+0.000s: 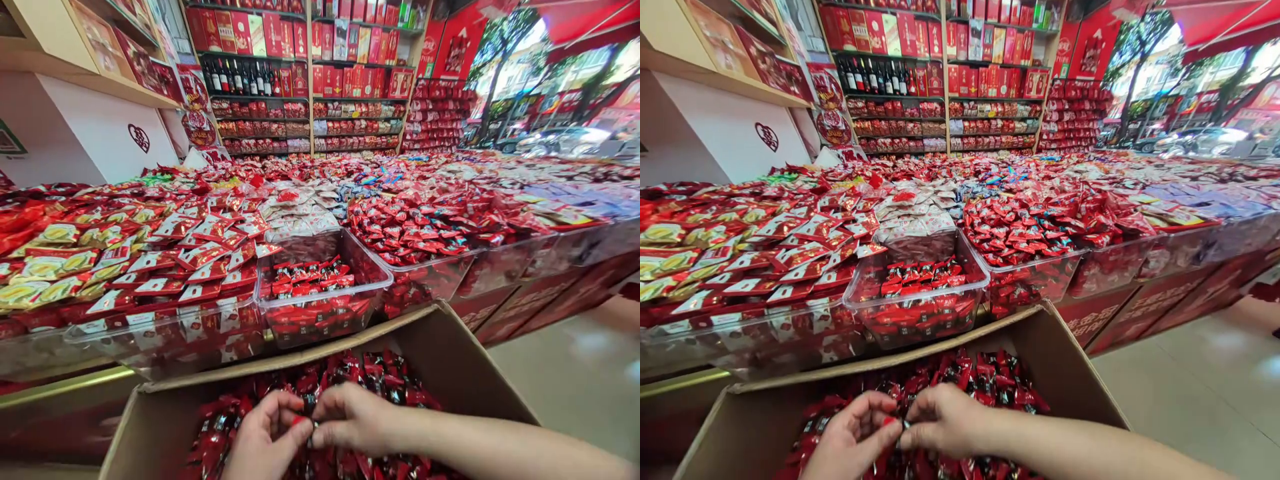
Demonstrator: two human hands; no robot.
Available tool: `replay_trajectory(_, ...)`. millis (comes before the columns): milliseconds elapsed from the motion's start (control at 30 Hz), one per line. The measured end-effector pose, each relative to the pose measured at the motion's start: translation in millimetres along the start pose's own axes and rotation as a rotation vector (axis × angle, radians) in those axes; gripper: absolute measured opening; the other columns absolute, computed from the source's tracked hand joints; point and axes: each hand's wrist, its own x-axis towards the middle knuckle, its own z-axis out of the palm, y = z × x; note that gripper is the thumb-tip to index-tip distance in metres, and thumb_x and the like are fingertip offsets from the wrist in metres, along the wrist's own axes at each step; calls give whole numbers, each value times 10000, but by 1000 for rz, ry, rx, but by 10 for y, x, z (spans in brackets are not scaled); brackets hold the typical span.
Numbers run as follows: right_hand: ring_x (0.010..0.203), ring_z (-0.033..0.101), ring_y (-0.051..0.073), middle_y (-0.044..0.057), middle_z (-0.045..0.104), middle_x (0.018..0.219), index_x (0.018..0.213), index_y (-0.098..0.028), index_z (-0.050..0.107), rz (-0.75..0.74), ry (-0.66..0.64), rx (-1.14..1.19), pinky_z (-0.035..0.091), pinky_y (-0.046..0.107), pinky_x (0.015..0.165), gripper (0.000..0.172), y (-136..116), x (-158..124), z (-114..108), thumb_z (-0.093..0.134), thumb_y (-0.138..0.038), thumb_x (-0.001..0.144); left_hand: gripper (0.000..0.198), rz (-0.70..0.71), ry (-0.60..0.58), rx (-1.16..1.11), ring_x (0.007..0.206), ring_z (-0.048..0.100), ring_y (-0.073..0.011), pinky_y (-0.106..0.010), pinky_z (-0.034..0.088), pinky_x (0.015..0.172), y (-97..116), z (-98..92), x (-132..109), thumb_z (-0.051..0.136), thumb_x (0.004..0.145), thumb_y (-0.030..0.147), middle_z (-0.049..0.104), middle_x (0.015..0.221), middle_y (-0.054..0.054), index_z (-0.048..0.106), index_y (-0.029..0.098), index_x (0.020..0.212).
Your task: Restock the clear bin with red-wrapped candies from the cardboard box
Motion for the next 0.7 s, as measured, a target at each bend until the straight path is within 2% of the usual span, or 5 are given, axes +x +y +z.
replay_trajectory(133, 460, 425, 63, -39, 502, 532, 675, -137, 574, 51, 8, 337, 331, 190, 455, 224, -89, -30, -41, 628, -338, 593, 253, -75, 30, -198, 526, 513, -89, -196, 394, 537, 131, 17, -48, 663, 611, 261, 607, 575, 48, 552, 173, 820)
replay_trajectory(300, 469, 450, 66, -37, 520, 554, 719, -137, 584, -5, 44, 407, 360, 198, 468, 201, -110, -86, -38, 589, -324, 647, 304, -128, 29, -321, 676, 553, -134, -253, 433, 636, 144, 13, -113, 600, 681, 338, 637, 738, -9, 549, 178, 936)
replay_trajectory(467, 489, 467, 56, -32, 526, 568, 733, -116, 559, 8, 73, 458, 383, 190, 485, 258, -144, -104, -26, 642, -319, 597, 212, -104, -75, -188, 600, 512, -115, -201, 431, 550, 115, 7, -103, 683, 601, 283, 653, 658, 13, 652, 174, 780)
replay_trajectory(567, 514, 490, 60, -29, 537, 606, 773, -124, 522, 11, 80, 521, 415, 205, 522, 337, -131, -96, 14, 678, -324, 550, 153, -129, -53, -295, 609, 533, -115, -209, 438, 601, 102, 6, -94, 661, 632, 269, 663, 635, 17, 668, 177, 753)
replay_trajectory(700, 481, 495, 70, -29, 529, 577, 816, -151, 477, -63, 160, 326, 391, 190, 461, 288, -172, -147, 34, 557, -390, 678, 106, -180, -28, -536, 616, 564, -124, -211, 449, 598, 131, 15, -99, 695, 591, 243, 673, 639, 18, 669, 193, 681)
